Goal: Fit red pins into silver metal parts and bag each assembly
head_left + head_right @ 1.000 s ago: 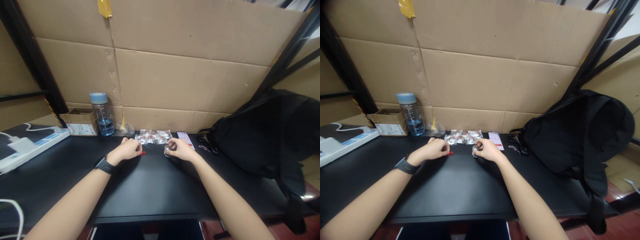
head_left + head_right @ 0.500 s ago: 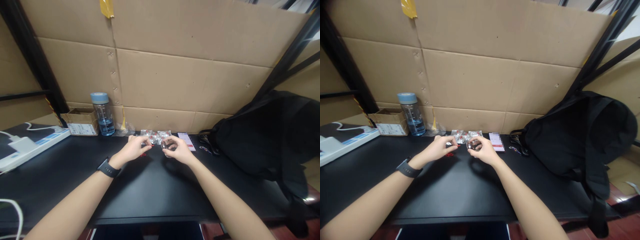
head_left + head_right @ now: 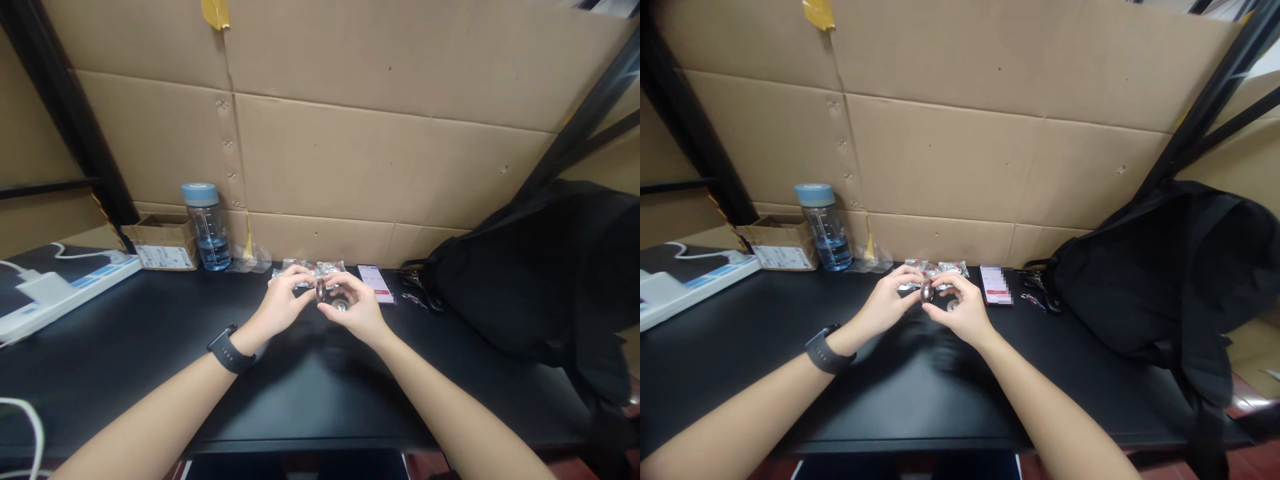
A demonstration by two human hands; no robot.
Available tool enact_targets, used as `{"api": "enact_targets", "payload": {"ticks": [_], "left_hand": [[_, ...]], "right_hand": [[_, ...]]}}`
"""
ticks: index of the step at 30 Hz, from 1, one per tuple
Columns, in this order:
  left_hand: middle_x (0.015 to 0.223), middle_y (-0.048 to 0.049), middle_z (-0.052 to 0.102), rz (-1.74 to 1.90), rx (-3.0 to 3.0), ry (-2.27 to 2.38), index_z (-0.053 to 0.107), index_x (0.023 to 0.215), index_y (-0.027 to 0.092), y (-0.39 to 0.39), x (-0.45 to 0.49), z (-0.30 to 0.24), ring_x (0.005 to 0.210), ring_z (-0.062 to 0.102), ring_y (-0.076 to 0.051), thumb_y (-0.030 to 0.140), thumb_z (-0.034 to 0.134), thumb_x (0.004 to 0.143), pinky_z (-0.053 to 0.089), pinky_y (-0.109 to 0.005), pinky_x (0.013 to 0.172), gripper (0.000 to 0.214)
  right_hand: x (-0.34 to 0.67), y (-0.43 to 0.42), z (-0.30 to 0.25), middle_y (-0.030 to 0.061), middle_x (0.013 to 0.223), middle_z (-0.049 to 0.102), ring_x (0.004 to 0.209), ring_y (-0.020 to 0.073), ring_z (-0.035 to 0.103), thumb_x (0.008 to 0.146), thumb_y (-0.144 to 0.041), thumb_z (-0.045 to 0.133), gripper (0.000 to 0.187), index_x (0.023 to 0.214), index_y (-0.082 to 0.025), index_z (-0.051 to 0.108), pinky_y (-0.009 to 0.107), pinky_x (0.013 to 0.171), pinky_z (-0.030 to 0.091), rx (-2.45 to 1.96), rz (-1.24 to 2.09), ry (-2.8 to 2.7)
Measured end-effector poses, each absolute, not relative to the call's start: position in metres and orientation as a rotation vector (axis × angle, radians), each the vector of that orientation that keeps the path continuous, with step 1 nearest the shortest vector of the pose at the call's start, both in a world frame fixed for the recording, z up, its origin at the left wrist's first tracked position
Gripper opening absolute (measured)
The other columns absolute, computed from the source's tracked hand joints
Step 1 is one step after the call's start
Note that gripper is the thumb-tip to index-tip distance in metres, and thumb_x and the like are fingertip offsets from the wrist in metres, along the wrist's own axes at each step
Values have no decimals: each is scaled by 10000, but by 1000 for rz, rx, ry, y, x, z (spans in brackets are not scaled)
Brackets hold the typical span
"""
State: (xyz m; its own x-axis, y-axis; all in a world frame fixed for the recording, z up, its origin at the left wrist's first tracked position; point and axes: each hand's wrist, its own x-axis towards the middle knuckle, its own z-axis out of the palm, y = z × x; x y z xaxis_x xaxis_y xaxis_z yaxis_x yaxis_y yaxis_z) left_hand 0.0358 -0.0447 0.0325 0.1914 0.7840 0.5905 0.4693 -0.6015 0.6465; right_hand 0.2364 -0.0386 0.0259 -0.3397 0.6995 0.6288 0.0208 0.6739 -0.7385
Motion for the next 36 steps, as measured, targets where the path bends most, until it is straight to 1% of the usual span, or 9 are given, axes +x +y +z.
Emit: {"api": "enact_targets", "payload": {"ticks": [6, 10, 18, 24, 26, 28, 32, 34, 36], "left_hand": [[1162, -45, 612, 1427, 2206, 1263, 751, 901, 261, -50, 39, 34, 1186, 575, -240, 311, 686, 894, 417, -421, 1070, 83], [1165, -40, 610, 1399, 2284, 1377, 749, 910, 272, -54, 43, 35, 1189, 554, -253, 280, 692, 880, 396, -463, 1073, 65], [1165, -43, 607, 1390, 2248, 1411, 735, 922, 264, -52, 45, 31, 1131, 574, -242, 281, 669, 888, 424, -445, 1021, 77], [1174, -40, 618, 1405, 2356, 1528, 732, 885, 269, -60, 48, 34, 1186, 543, -266, 220, 679, 857, 370, -464, 1000, 77], [1172, -40, 622, 1434, 2378, 1544, 734, 882, 274, -62, 49, 36, 1185, 545, -265, 230, 682, 863, 359, -458, 984, 70], [1166, -41, 624, 1478, 2379, 1558, 740, 878, 281, -64, 50, 37, 1173, 550, -259, 250, 684, 876, 349, -451, 971, 64], [1146, -39, 627, 1560, 2367, 1589, 757, 853, 293, -66, 51, 39, 1134, 560, -249, 285, 713, 869, 334, -440, 963, 48], [1132, -37, 629, 1584, 2374, 1576, 760, 837, 291, -66, 51, 39, 1129, 562, -250, 291, 727, 859, 333, -435, 967, 40], [1128, -34, 633, 1581, 2395, 1549, 757, 823, 284, -66, 50, 39, 1144, 558, -257, 294, 739, 845, 332, -432, 979, 30]], "right_hand": [[236, -38, 25, 87, 1195, 686, 1120, 240, 663, 774, -234, 814, 297, 1023, -229, 652, 352, 870, 553, -603, 795, -1746], [235, -37, 23, 88, 1202, 693, 1112, 241, 673, 764, -240, 820, 311, 1021, -229, 647, 355, 873, 551, -583, 837, -1727], [237, -36, 22, 86, 1232, 690, 1093, 238, 684, 744, -225, 821, 281, 967, -222, 650, 355, 878, 551, -613, 907, -1758], [235, -35, 22, 80, 1186, 712, 1079, 232, 692, 735, -283, 851, 289, 942, -217, 660, 336, 866, 557, -632, 1040, -1667], [234, -35, 23, 73, 1136, 725, 1043, 229, 703, 735, -319, 854, 279, 922, -209, 679, 343, 876, 561, -651, 1126, -1622], [233, -35, 23, 57, 1039, 739, 960, 214, 717, 754, -368, 841, 274, 922, -205, 699, 344, 864, 566, -686, 1198, -1577], [232, -33, 23, 33, 844, 722, 754, 167, 691, 864, -489, 719, 298, 913, -195, 726, 310, 739, 558, -730, 1212, -1566], [233, -32, 22, 36, 841, 716, 729, 160, 677, 883, -498, 694, 310, 924, -193, 726, 301, 713, 550, -733, 1187, -1582], [234, -33, 22, 52, 955, 726, 763, 163, 680, 875, -471, 713, 277, 938, -201, 711, 302, 721, 552, -721, 1161, -1605]]}}
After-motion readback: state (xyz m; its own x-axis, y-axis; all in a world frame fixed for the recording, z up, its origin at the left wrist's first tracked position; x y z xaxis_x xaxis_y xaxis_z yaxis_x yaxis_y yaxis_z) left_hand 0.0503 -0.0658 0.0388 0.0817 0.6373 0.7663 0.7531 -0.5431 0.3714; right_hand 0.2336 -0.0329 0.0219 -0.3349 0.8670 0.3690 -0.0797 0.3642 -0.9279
